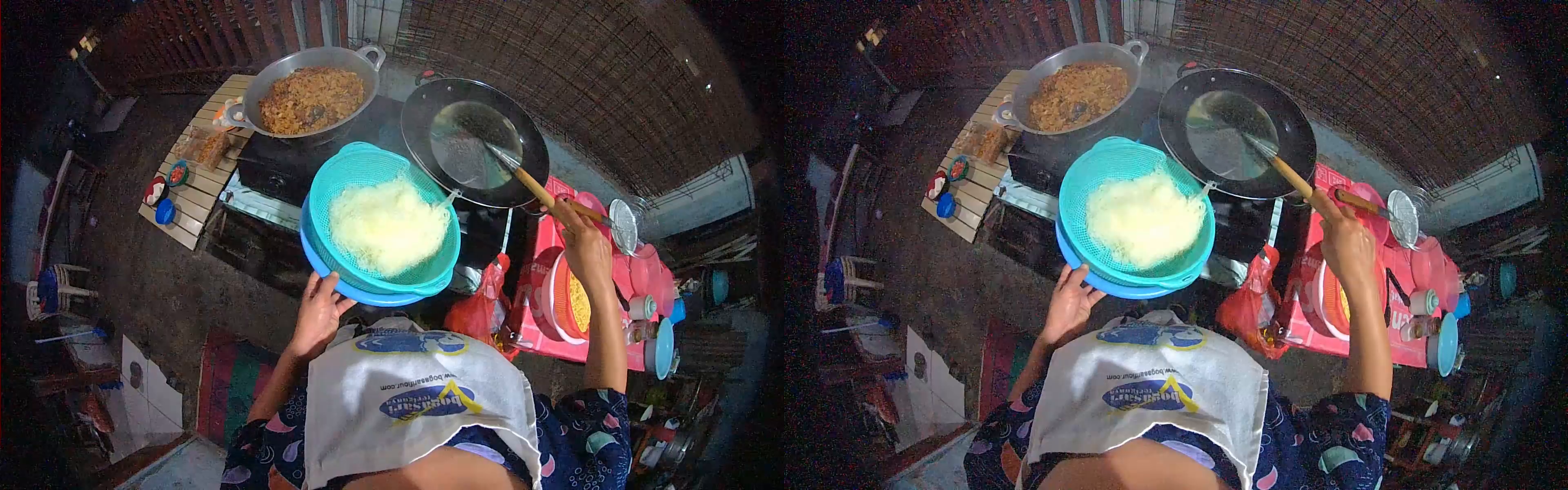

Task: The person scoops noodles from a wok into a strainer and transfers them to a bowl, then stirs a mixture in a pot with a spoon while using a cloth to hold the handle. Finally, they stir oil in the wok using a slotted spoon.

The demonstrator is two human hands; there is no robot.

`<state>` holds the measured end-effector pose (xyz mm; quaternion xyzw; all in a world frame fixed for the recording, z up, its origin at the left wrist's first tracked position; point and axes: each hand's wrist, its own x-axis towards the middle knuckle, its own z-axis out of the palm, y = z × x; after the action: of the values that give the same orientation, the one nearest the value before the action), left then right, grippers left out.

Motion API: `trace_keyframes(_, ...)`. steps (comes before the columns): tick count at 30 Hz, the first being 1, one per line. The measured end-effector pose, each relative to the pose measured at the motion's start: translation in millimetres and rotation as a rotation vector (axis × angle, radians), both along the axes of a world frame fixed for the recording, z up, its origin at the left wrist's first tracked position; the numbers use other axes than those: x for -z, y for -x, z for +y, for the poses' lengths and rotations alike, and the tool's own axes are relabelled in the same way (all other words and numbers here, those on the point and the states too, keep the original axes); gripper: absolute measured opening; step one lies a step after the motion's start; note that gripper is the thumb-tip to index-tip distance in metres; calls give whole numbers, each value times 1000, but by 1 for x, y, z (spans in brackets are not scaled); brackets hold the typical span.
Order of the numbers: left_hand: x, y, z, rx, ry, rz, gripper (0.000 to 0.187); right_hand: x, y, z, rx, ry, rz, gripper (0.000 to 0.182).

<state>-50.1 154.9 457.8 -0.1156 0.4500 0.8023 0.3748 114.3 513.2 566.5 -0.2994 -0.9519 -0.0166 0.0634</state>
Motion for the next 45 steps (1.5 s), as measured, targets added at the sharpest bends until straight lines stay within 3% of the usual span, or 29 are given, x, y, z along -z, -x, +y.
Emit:
trace_keyframes(4,3,0,0,-12,7,-11,26,-1,-1,-1,37,31,-140,51)
trace_keyframes(9,4,0,-1,4,12,34,29,-40,-13,-29,-16,271,36,49)
trace_keyframes(13,-1,-1,1,5,7,33,29,-45,-11,-39,-67,252,75,48)
trace_keyframes(16,5,1,-1,30,11,54,29,-31,5,-21,-3,86,113,47)
trace_keyframes(18,8,2,-2,20,-2,32,31,-20,13,2,148,-42,-17,49)
trace_keyframes(30,-2,2,0,-5,-17,-13,32,13,37,82,173,-400,-281,53)
trace_keyframes(39,0,2,0,-7,3,4,28,1,38,68,157,-268,-466,43)
trace_keyframes(45,0,3,0,6,-15,21,29,7,35,78,105,-111,-482,48)
